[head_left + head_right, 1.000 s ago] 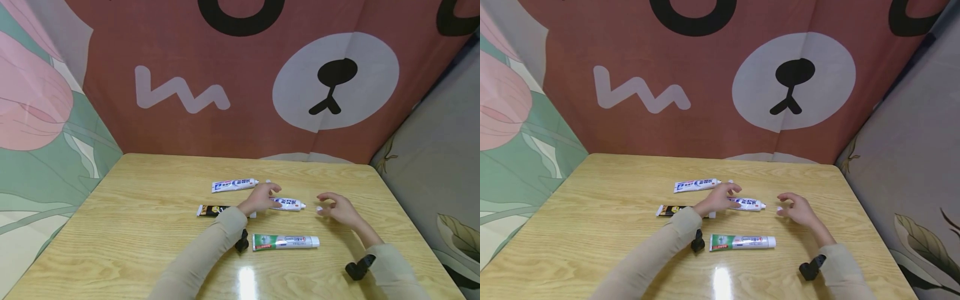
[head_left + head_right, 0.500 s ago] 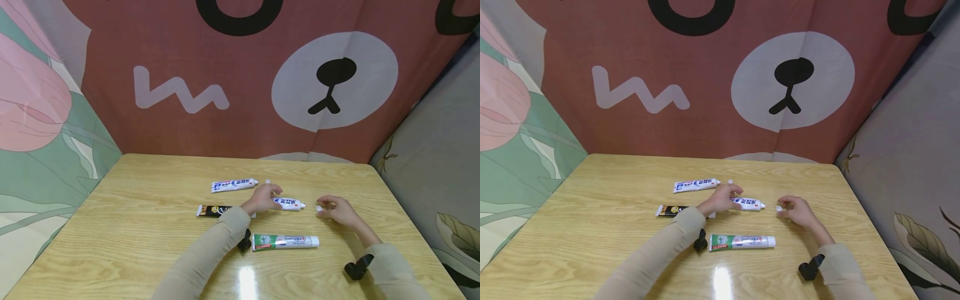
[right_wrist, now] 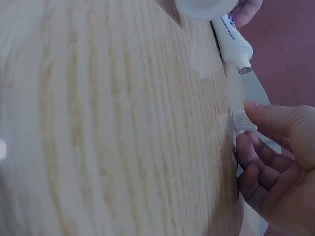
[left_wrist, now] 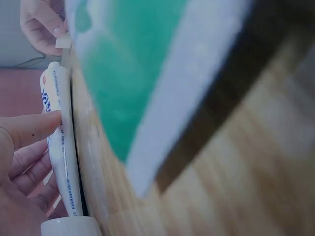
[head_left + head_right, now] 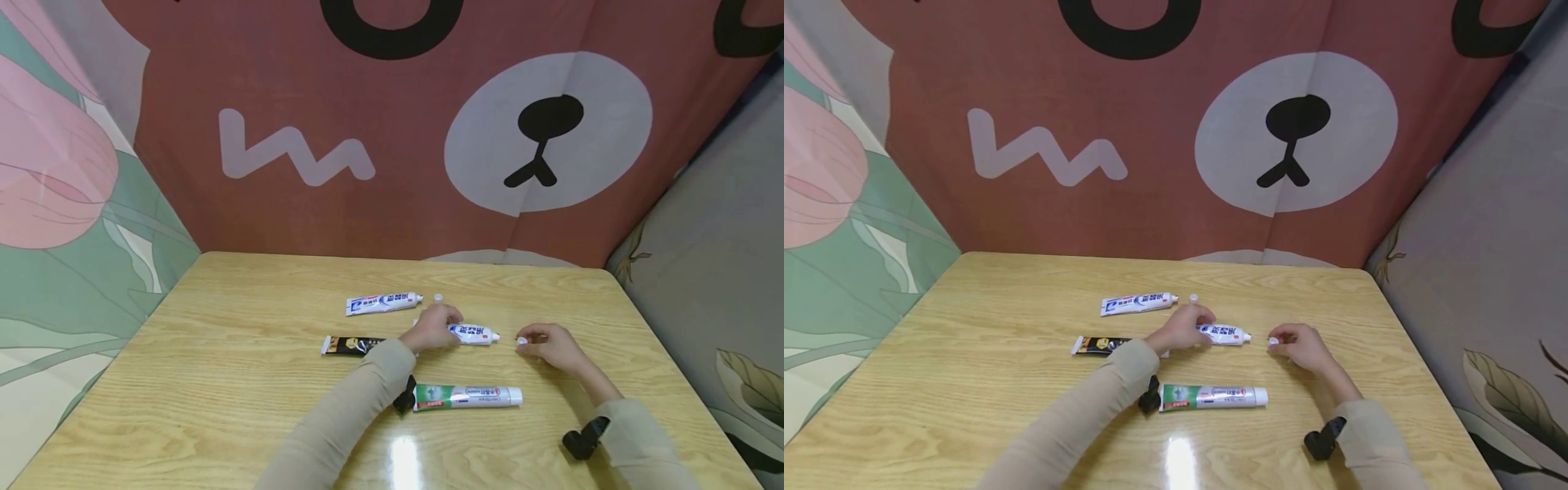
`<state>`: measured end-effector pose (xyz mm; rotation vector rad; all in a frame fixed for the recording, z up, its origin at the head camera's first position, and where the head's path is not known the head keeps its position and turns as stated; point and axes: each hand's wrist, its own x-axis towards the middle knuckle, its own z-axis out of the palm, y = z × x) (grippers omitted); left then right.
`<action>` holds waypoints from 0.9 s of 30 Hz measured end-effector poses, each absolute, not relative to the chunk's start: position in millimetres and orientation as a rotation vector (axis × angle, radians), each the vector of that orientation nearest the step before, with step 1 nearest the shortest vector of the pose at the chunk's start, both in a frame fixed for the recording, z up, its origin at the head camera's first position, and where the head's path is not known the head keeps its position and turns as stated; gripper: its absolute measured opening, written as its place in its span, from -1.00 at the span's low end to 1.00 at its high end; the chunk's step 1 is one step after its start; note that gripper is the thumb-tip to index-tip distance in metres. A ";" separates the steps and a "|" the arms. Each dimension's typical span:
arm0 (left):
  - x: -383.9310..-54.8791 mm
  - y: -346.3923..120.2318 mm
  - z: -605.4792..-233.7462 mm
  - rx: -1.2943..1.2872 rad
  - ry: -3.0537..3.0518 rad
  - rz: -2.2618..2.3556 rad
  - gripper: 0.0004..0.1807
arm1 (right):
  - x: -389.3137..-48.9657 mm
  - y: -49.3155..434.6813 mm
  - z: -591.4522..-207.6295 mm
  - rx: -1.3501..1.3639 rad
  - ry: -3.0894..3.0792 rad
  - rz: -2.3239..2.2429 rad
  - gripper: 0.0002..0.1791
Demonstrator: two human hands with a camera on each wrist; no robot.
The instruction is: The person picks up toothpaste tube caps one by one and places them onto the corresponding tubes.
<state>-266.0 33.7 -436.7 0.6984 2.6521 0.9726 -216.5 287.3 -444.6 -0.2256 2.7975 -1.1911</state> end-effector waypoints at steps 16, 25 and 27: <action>-268.1 39.4 -443.1 0.756 2.729 0.746 -0.57 | -214.3 286.9 -443.7 -0.236 2.781 -1.218 -0.71; -266.4 38.9 -442.3 0.797 2.704 0.802 -0.62 | -214.4 285.8 -441.8 -0.241 2.778 -1.212 -0.71; -265.9 38.8 -441.0 0.812 2.695 0.840 -0.62 | -214.8 285.7 -441.2 -0.245 2.787 -1.201 -0.71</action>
